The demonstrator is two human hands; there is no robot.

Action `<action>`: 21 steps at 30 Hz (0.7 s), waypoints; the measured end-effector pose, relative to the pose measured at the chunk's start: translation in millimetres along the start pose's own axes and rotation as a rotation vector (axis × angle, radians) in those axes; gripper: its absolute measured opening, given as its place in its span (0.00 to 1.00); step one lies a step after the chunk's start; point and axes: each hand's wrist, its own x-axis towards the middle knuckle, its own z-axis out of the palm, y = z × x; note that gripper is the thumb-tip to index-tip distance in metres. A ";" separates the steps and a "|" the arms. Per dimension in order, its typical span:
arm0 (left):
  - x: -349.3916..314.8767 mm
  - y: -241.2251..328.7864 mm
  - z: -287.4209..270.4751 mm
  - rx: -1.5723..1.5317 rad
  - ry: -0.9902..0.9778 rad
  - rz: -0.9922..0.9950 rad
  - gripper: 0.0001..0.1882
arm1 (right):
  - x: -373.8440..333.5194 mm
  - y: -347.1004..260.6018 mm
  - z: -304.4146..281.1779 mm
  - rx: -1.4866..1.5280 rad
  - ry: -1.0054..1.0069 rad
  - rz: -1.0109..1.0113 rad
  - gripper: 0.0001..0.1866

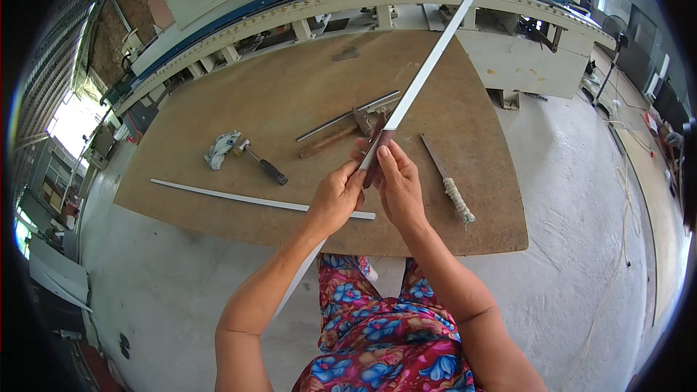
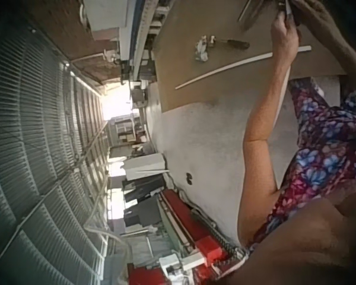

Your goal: The person cuts a metal strip using a hand saw, then sands the strip with a piece of sandpaper.

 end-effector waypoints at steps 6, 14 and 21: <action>1.9 -6.5 -6.5 -0.074 -0.182 -0.215 0.17 | 1.1 1.7 -13.6 0.017 0.038 0.038 0.14; -53.7 -50.5 -29.7 -0.070 -0.261 -0.280 0.19 | 22.2 -18.2 -46.5 0.090 0.201 -0.132 0.11; -130.8 -94.8 -42.9 0.085 -0.391 -0.400 0.20 | 31.0 -38.9 -68.3 0.091 0.300 -0.221 0.10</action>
